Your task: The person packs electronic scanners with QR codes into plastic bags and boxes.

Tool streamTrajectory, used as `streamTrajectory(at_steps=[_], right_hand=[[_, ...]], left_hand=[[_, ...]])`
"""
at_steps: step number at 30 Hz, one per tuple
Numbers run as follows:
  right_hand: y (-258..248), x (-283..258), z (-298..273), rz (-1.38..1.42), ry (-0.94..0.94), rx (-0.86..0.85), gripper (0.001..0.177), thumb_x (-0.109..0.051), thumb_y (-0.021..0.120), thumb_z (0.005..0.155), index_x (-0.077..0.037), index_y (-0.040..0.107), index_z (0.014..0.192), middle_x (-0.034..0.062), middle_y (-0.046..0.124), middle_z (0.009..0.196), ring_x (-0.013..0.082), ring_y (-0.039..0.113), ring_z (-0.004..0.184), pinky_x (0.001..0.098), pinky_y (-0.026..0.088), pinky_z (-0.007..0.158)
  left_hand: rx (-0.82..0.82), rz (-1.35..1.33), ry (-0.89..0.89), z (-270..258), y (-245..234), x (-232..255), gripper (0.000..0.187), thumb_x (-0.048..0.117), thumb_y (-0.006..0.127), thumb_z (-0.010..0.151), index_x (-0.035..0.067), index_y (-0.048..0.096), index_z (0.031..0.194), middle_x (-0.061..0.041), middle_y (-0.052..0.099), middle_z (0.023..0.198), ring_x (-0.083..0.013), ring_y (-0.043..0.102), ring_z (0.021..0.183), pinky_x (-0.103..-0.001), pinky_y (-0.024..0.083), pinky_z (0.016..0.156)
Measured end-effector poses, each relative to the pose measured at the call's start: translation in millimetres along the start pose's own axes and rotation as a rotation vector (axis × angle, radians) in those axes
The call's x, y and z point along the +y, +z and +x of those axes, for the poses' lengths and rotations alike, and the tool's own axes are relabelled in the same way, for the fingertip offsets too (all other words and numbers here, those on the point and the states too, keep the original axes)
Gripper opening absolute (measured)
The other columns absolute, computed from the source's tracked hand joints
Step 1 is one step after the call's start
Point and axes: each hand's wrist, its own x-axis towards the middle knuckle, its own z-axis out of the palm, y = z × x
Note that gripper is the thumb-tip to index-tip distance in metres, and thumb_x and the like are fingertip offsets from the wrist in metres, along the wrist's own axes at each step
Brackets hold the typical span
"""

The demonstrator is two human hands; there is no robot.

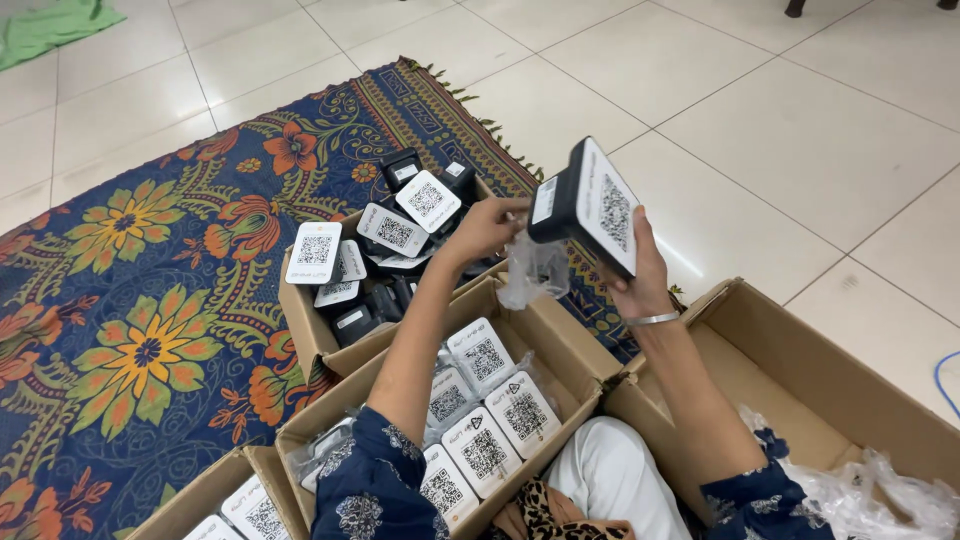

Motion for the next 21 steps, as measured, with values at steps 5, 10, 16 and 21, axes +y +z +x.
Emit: streamTrajectory(at_steps=[5, 10, 16, 21], right_hand=[[-1, -4, 1, -0.187, 0.063, 0.01, 0.05, -0.053, 0.048, 0.105, -0.005, 0.062, 0.108, 0.0003, 0.065, 0.076, 0.0048, 0.043, 0.044, 0.0212, 0.028, 0.035], [-21, -2, 2, -0.426, 0.15, 0.055, 0.053, -0.055, 0.046, 0.104, -0.005, 0.062, 0.106, -0.0007, 0.062, 0.073, 0.004, 0.047, 0.049, 0.0212, 0.028, 0.037], [-37, 6, 7, -0.596, 0.271, 0.058, 0.044, -0.048, 0.049, 0.102, -0.006, 0.061, 0.103, -0.0022, 0.058, 0.071, 0.0067, 0.043, 0.053, 0.0243, 0.033, 0.043], [-55, 32, 16, -0.632, 0.269, -0.056, 0.033, -0.039, 0.055, 0.105, -0.006, 0.057, 0.101, -0.0025, 0.049, 0.073, 0.0078, 0.04, 0.057, 0.0242, 0.034, 0.05]], left_hand=[[-0.192, -0.439, -0.204, -2, -13, 24, 0.034, 0.002, 0.052, 0.1, 0.003, 0.073, 0.127, -0.005, 0.067, 0.078, -0.0076, 0.057, 0.063, -0.025, 0.045, 0.056], [-0.172, -0.538, -0.239, -5, -25, 42, 0.039, 0.003, 0.05, 0.101, 0.009, 0.065, 0.136, 0.002, 0.071, 0.093, -0.0013, 0.054, 0.067, -0.02, 0.047, 0.057], [-0.166, -0.365, -0.076, 3, 19, -2, 0.048, -0.006, 0.048, 0.093, 0.004, 0.067, 0.136, -0.009, 0.077, 0.111, -0.0131, 0.069, 0.088, -0.028, 0.056, 0.077], [-0.068, 0.073, 0.092, 3, 53, 17, 0.056, -0.009, 0.058, 0.077, 0.002, 0.065, 0.131, -0.023, 0.071, 0.12, -0.0354, 0.07, 0.11, -0.04, 0.054, 0.096]])
